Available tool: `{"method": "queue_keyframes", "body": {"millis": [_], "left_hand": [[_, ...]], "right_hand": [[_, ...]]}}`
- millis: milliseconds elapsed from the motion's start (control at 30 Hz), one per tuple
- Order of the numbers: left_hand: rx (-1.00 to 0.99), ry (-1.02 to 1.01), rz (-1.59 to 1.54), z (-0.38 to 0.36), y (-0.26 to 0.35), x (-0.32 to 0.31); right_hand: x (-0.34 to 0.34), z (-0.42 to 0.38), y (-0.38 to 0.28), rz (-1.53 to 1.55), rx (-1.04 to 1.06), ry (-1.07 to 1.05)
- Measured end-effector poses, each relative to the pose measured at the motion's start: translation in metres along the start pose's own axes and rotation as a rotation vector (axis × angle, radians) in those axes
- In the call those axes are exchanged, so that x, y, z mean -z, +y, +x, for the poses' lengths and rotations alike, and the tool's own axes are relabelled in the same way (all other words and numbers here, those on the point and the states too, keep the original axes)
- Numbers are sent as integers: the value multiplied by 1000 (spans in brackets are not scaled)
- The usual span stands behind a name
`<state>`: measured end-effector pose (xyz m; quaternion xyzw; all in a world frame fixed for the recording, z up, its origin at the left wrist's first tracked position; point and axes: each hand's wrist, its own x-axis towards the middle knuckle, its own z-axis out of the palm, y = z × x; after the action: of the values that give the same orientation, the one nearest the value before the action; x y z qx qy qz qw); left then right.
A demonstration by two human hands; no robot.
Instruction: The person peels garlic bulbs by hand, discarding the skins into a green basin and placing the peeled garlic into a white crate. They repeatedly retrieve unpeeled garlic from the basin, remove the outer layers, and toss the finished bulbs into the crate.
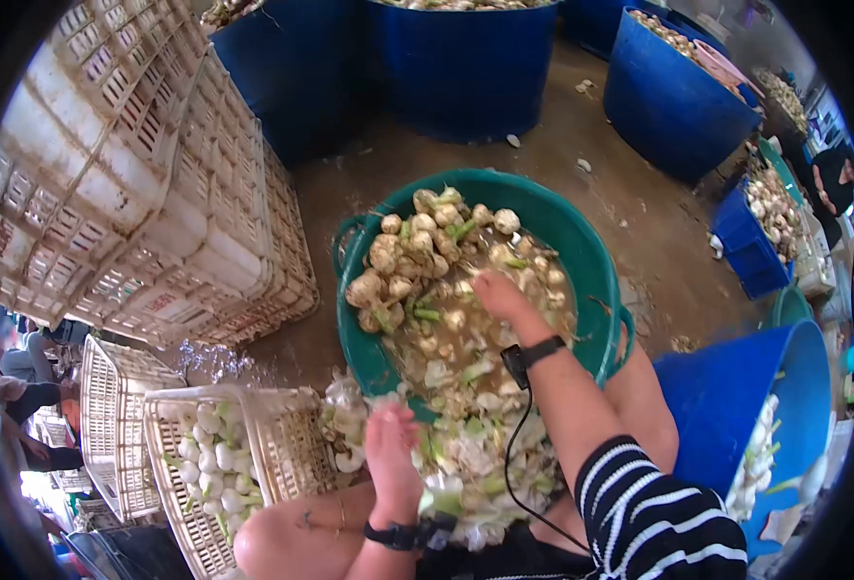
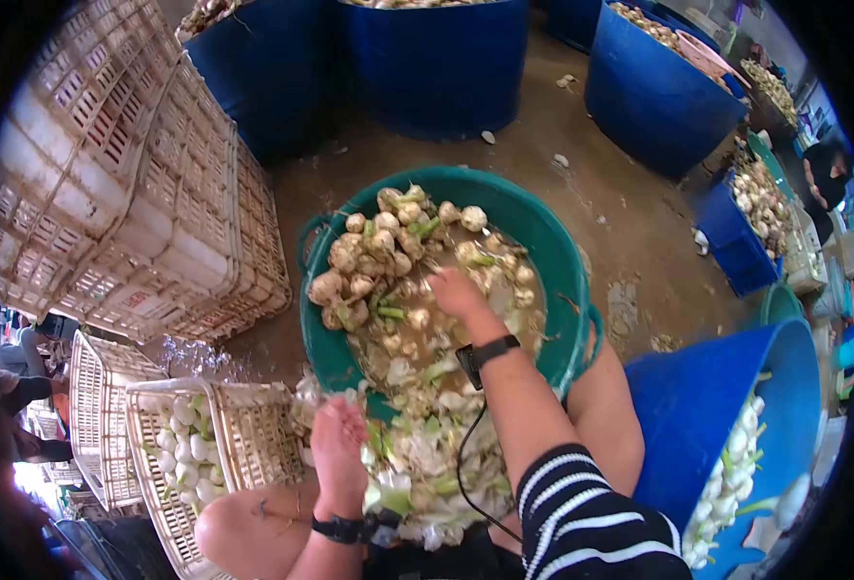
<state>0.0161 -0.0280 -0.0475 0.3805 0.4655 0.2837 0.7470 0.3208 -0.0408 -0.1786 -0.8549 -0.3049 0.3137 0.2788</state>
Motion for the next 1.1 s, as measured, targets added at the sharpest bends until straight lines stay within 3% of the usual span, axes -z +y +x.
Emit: {"method": "queue_keyframes", "body": {"millis": [33,67,133,267,333,400,433,467,533,600,667,733,800,833,867,933,967,1000,1067,1100], "left_hand": [[13,18,39,2,-2,-2],[28,39,76,5,-3,-3],[25,38,80,12,3,-6],[-13,65,79,22,8,-2],[112,119,-126,20,10,-8],[232,29,-239,21,11,-7],[226,-193,-258,29,3,6],[124,-74,-175,22,10,3],[89,-18,144,13,28,4],[106,-63,105,8,24,10],[126,-106,71,5,18,14],[230,-159,-196,4,14,15],[251,-248,-302,0,17,20],[165,-371,-249,-1,19,22],[77,-491,-194,-1,24,24],[100,-600,-140,8,27,33],[127,-589,129,9,28,33],[148,-572,397,5,38,24],[185,-569,408,-14,50,14],[-169,-604,603,-22,47,11]], "right_hand": [[-18,29,13,-257,-185,-7],[-26,36,13,-254,-165,-5],[-47,36,17,-247,-332,101],[-63,15,12,-78,-320,-20],[-24,-64,-58,59,103,-222],[-24,-133,-99,335,121,-240],[-32,-161,-111,369,201,-272],[-37,-183,-121,403,285,-293],[-27,-218,-144,-101,567,-52],[-37,-235,-144,-119,537,16],[-41,-245,-143,-51,446,49],[-50,-240,-129,-31,415,75],[-39,-238,-137,1098,-323,-392],[-32,-242,-140,1134,-385,-392],[-31,-244,-137,1129,-380,-385],[-35,-250,-126,564,55,-242],[-31,-257,-129,440,221,-79],[-29,-258,-127,442,218,-71],[-25,-256,-120,269,300,129],[-19,-247,-114,436,161,44]]}}
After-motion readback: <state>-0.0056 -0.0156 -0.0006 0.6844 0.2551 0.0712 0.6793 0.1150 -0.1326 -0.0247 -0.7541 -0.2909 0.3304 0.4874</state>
